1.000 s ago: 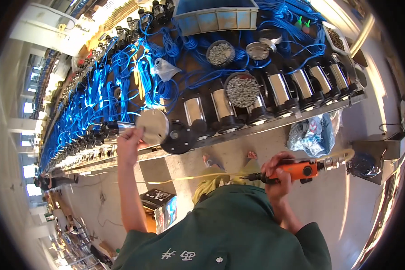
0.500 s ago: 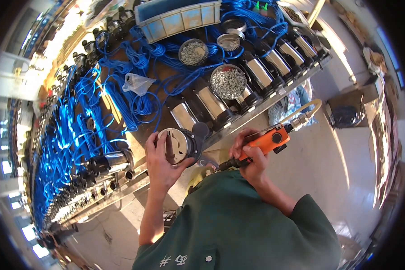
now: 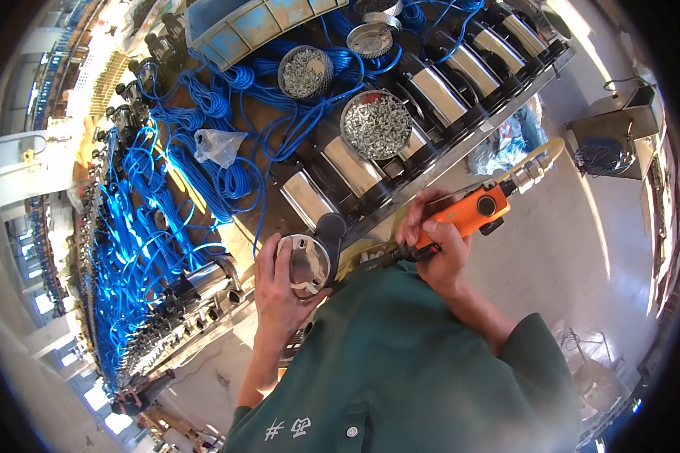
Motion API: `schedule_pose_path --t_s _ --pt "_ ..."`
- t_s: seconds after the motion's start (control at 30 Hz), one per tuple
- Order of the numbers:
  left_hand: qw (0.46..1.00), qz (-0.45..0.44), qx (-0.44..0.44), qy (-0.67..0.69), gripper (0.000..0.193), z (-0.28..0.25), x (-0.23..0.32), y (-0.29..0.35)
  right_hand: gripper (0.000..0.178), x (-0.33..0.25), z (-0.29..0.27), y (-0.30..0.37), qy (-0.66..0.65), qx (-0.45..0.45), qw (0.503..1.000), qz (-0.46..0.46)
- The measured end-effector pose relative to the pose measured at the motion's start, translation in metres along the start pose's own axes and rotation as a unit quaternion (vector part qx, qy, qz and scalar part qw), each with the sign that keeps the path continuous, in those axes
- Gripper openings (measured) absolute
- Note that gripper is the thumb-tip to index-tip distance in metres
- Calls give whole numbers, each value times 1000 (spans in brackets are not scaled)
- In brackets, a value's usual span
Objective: The person assembles components for water pumps by hand-tightening screws into a circular base and using a pneumatic screwdriver to secure them, handling individual pump bodies and small screws from containers on an assembly line.
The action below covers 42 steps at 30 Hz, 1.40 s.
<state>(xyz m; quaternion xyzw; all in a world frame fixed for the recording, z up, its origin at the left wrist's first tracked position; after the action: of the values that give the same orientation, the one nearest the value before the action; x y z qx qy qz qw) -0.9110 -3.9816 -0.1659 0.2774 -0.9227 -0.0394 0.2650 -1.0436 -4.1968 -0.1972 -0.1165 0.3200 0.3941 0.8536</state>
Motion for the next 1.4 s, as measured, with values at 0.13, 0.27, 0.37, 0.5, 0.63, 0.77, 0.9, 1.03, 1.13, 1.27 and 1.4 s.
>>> schedule_pose_path --t_s 0.13,0.27,0.37,0.5,0.63,0.77,0.9,1.03,1.13,1.27,1.4 --pt "999 -30 16 -38 117 -19 13 -10 37 -5 -5 -13 -13 0 1000 6" --pt "994 51 83 56 54 -41 28 -69 37 -17 -11 -20 -5 13 999 -34" --pt "978 190 45 67 29 -19 42 -162 37 -26 -9 -19 13 20 998 -61" --pt "958 264 -71 -83 39 73 32 -262 37 -36 -4 -13 28 26 995 -93" --pt "962 259 -34 -78 19 93 25 -283 34 -44 -8 2 22 37 990 -136" --pt "924 19 -131 358 8 77 13 -279 35 -50 -17 6 32 66 983 -167" --pt "672 -136 -231 690 18 70 -3 -273 33 -55 -16 4 11 78 981 -178" --pt "636 -125 -241 723 17 60 -5 -263 34 -57 -12 -5 4 49 981 -187" --pt "662 -118 -234 702 17 47 2 -253 34 -61 -3 -17 20 29 980 -195" --pt "668 -78 -189 715 21 7 16 -220 34 -70 16 -40 14 -23 968 -248" --pt "631 -70 -118 763 28 -29 25 -166 33 -73 46 -60 -10 -86 953 -291"
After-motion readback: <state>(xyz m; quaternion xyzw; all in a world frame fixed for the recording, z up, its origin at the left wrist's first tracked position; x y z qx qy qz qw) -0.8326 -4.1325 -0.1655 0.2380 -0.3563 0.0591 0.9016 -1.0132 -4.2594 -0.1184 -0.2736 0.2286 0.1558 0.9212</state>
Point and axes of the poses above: each hand's wrist, its own y-axis away from the middle knuckle, its own z-axis out of the palm, x = y × z, the point moved 2 cm from there along -y, towards the middle knuckle, and after that the axes turned 12 degrees about -x, right-handed, at the moved point
